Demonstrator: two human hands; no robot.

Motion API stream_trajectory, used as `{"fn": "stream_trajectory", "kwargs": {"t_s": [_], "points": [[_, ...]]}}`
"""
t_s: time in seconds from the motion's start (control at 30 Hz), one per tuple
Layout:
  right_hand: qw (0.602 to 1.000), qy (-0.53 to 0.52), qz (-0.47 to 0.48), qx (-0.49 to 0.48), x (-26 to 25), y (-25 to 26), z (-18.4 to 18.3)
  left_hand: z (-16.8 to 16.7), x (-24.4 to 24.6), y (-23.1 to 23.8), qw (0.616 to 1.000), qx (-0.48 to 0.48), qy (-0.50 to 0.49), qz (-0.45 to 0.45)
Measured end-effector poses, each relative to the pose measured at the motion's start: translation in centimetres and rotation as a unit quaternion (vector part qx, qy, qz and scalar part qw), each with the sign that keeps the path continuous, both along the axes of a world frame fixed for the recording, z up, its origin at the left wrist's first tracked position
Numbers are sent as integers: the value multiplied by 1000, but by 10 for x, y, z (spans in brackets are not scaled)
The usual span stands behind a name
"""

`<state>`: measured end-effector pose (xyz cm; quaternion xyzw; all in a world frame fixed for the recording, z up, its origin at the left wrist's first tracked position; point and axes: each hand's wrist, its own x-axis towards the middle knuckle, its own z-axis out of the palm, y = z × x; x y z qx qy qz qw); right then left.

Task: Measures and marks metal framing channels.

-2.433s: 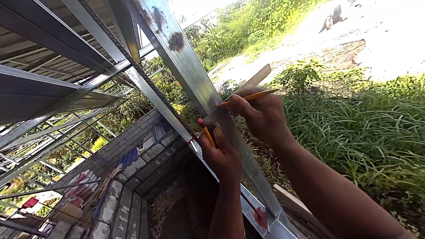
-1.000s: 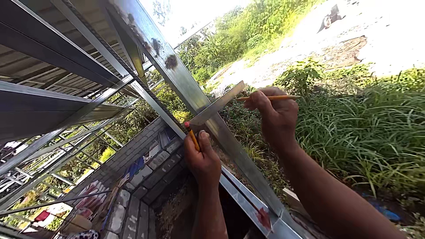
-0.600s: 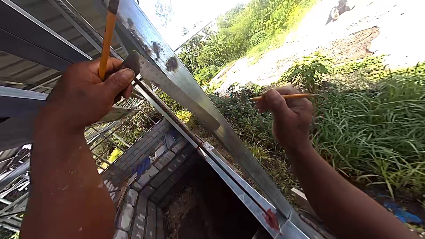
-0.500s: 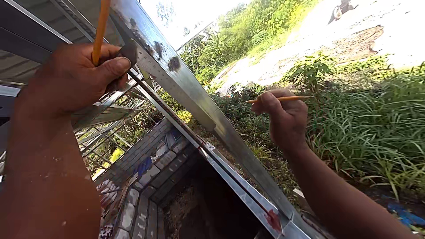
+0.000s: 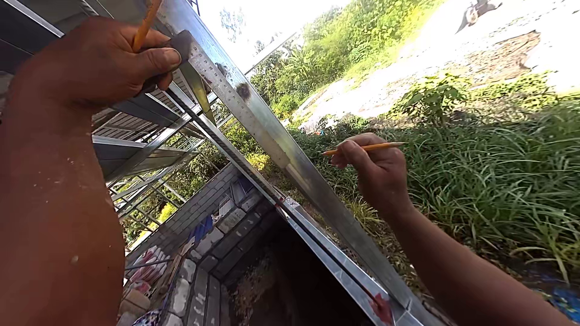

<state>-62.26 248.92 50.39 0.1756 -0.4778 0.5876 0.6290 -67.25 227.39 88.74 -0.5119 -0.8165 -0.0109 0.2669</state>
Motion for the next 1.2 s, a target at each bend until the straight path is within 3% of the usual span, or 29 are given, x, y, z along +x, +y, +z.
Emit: {"fn": "stream_trajectory", "kwargs": {"t_s": [0.53, 0.97, 1.2], "points": [[1000, 22, -12, 10, -4, -2, 15, -2, -6, -1, 1000, 4, 22, -12], [990, 105, 5, 94, -36, -15, 169, -9, 12, 3, 1000, -12, 21, 1], [993, 69, -30, 93, -44, -20, 201, -8, 10, 2, 999, -22, 15, -19]]}}
